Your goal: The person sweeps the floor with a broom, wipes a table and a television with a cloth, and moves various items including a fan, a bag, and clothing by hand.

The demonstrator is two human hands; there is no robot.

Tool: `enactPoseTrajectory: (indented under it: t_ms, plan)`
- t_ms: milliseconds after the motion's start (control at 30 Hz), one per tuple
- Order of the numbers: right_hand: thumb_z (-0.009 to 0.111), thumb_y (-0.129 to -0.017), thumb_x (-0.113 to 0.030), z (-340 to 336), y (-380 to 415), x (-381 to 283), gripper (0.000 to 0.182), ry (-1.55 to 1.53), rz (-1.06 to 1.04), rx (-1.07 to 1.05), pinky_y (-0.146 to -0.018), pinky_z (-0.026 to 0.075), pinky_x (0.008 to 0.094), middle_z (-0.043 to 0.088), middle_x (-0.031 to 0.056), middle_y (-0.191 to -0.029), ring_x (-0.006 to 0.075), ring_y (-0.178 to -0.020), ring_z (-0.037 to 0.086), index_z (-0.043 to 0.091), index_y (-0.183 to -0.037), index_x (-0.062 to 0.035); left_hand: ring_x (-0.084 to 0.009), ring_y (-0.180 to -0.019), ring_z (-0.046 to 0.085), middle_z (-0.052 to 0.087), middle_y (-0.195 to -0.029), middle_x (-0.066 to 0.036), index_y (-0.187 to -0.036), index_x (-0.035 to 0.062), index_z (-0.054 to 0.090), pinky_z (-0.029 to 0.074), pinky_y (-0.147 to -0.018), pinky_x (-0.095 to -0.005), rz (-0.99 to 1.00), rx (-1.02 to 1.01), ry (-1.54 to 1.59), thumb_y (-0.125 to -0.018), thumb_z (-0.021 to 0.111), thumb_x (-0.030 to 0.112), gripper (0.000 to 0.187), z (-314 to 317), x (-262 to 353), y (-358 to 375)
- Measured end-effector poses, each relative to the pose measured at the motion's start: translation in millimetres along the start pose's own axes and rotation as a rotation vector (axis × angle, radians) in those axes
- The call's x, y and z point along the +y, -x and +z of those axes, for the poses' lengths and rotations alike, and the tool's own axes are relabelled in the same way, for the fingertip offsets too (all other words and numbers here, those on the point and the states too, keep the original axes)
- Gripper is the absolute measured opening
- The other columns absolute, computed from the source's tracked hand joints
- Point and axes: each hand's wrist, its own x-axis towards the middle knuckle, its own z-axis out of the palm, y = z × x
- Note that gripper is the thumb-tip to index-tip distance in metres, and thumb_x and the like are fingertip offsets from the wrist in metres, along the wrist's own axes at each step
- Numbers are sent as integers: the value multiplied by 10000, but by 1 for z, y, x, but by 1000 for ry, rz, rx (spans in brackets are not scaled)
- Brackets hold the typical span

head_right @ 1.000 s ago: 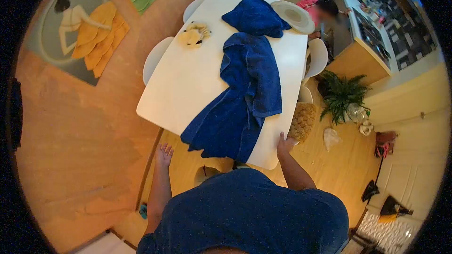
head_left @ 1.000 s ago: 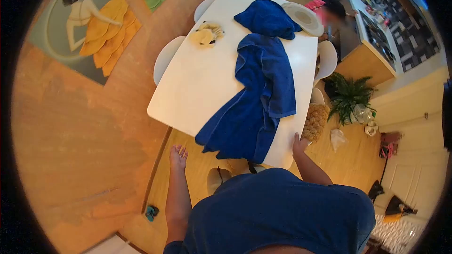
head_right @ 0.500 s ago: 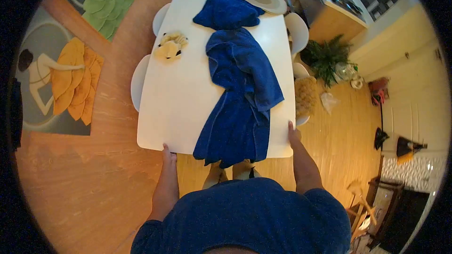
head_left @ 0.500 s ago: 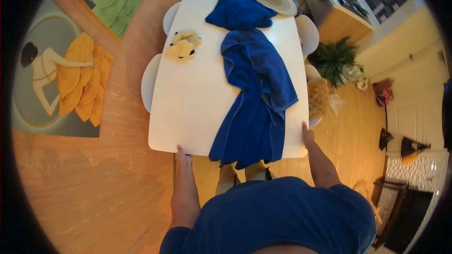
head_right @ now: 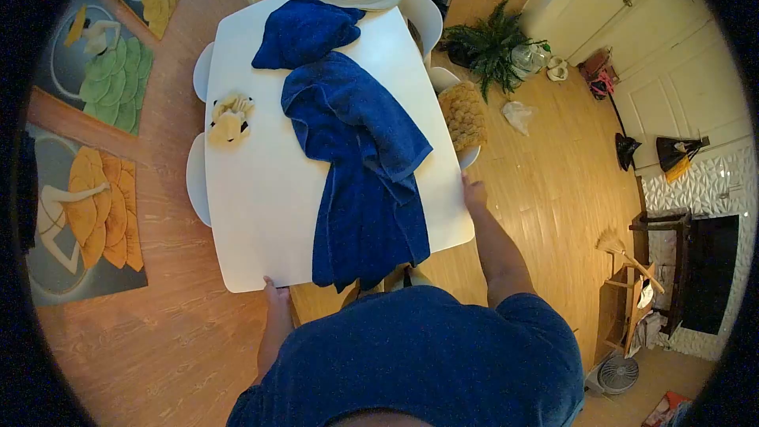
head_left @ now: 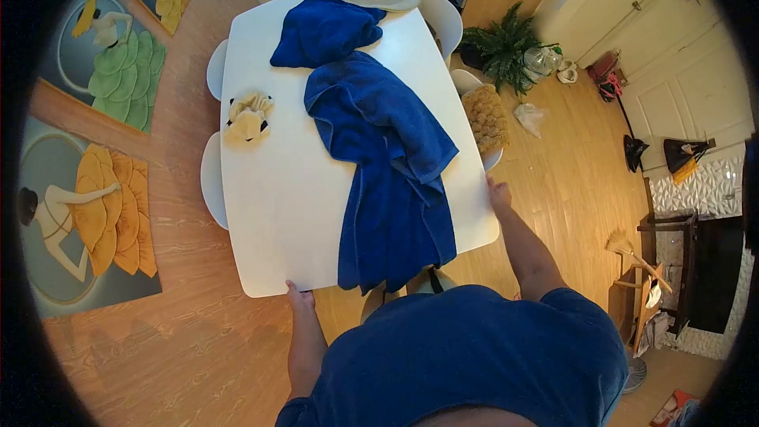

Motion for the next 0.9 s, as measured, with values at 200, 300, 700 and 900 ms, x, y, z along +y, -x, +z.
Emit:
enactPoseTrajectory:
  t_ms: [200,300,700,900]
  plan:
    - [605,-685,-417,-32,-62,-60,594,-321,61,217,-617,471,421,512,198,-989,314,-843,539,432,-1044,23,-267,-1089,387,396,-1196,-115,-1201,40,327,353,-903,-388,-25,192,-166,-865,354,352,459,15,7,15]
    - [624,-677,-241,-20,-112,-51,437,-429,25,-47,-519,480,423,541,171,-887,301,-764,561,461,-1007,-4,-261,-1072,396,438,-1144,-121,-1184,-9,343,313,-919,-399,117,409,-411,-868,374,277,427,-6,15,-6]
    - [542,-687,-52,-29,-78,13,179,-509,-312,-316,-491,470,292,561,79,-726,172,-601,562,540,-853,16,-355,-1112,313,292,-1204,-234,-1262,-28,195,293,-928,-378,1110,297,-1341,-712,560,68,667,176,15,-29]
    - [564,-748,-193,-77,-72,-27,248,-502,36,-512,-511,500,314,570,110,-673,201,-583,582,545,-786,52,-396,-1114,321,236,-1229,-287,-1226,131,371,314,-905,-387,1018,178,-1678,-678,625,174,606,313,34,-118]
